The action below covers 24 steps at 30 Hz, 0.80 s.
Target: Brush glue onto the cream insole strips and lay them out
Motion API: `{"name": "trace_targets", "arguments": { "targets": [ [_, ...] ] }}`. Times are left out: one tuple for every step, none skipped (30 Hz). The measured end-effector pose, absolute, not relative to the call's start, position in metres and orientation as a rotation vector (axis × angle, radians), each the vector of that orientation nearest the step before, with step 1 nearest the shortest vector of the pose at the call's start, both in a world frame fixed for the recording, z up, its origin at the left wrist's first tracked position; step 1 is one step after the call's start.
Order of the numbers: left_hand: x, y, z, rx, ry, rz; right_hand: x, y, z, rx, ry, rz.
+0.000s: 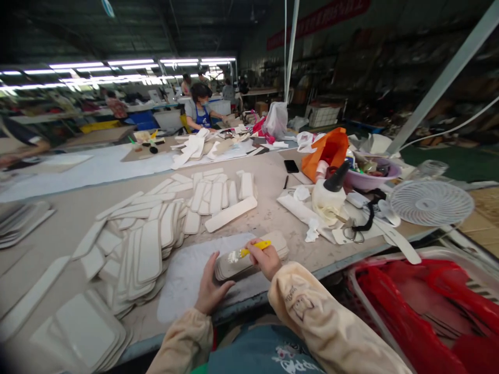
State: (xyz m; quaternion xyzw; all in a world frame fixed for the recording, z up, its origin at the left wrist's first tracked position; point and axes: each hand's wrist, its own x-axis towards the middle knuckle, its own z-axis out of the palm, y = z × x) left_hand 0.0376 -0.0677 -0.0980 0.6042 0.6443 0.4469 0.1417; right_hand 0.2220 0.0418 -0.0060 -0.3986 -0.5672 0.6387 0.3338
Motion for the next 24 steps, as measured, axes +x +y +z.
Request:
{"name": "trace_targets", "arguments": {
  "targets": [
    [0.036,-0.065,-0.099,1.74,1.848,1.285,0.218,0.041,-0.007,-1.035,-1.503,1.677],
    [0.035,-0.063,-0.1,1.731,1.84,1.28,0.215,0.041,-0.008,-1.03,-1.519,1.683],
    [0.033,-0.062,-0.102,1.716,1.834,1.279,0.211,0.04,-0.009,-1.025,-1.531,1.689],
    [0.032,-0.062,-0.103,1.698,1.831,1.282,0.207,0.039,-0.01,-1.019,-1.542,1.692],
    [0.032,-0.061,-0.104,1.68,1.827,1.289,0.204,0.039,-0.011,-1.013,-1.555,1.691],
    [0.032,-0.061,-0.105,1.665,1.823,1.299,0.201,0.038,-0.011,-1.007,-1.575,1.688],
    [0.031,-0.061,-0.106,1.658,1.821,1.31,0.198,0.038,-0.012,-1.007,-1.605,1.676],
    [0.032,-0.061,-0.107,1.658,1.821,1.32,0.195,0.039,-0.012,-1.013,-1.638,1.658],
    [0.032,-0.06,-0.107,1.662,1.822,1.328,0.193,0.039,-0.012,-1.023,-1.671,1.634],
    [0.032,-0.06,-0.108,1.67,1.823,1.333,0.192,0.04,-0.012,-1.036,-1.698,1.61],
    [0.031,-0.06,-0.108,1.681,1.826,1.335,0.191,0.042,-0.012,-1.048,-1.718,1.587],
    [0.031,-0.059,-0.107,1.696,1.826,1.334,0.19,0.043,-0.013,-1.058,-1.73,1.567],
    [0.031,-0.059,-0.107,1.713,1.826,1.329,0.19,0.045,-0.013,-1.065,-1.738,1.552],
    [0.031,-0.059,-0.107,1.732,1.826,1.321,0.19,0.047,-0.013,-1.072,-1.743,1.54],
    [0.031,-0.059,-0.106,1.75,1.829,1.315,0.191,0.049,-0.013,-1.081,-1.751,1.527],
    [0.031,-0.059,-0.106,1.767,1.834,1.31,0.192,0.051,-0.014,-1.093,-1.759,1.512],
    [0.031,-0.059,-0.106,1.78,1.84,1.304,0.195,0.054,-0.014,-1.108,-1.767,1.496],
    [0.031,-0.059,-0.107,1.79,1.848,1.301,0.198,0.056,-0.014,-1.126,-1.776,1.477],
    [0.031,-0.059,-0.107,1.795,1.856,1.3,0.202,0.059,-0.013,-1.147,-1.785,1.457],
    [0.031,-0.059,-0.107,1.8,1.863,1.299,0.208,0.063,-0.013,-1.173,-1.794,1.434],
    [0.031,-0.059,-0.108,1.803,1.869,1.298,0.214,0.067,-0.012,-1.202,-1.803,1.408],
    [0.03,-0.059,-0.108,1.808,1.874,1.296,0.221,0.071,-0.01,-1.233,-1.812,1.379],
    [0.03,-0.059,-0.109,1.809,1.877,1.295,0.228,0.076,-0.009,-1.264,-1.821,1.346],
    [0.03,-0.059,-0.109,1.809,1.881,1.295,0.235,0.08,-0.007,-1.295,-1.83,1.31]
  ]
}}
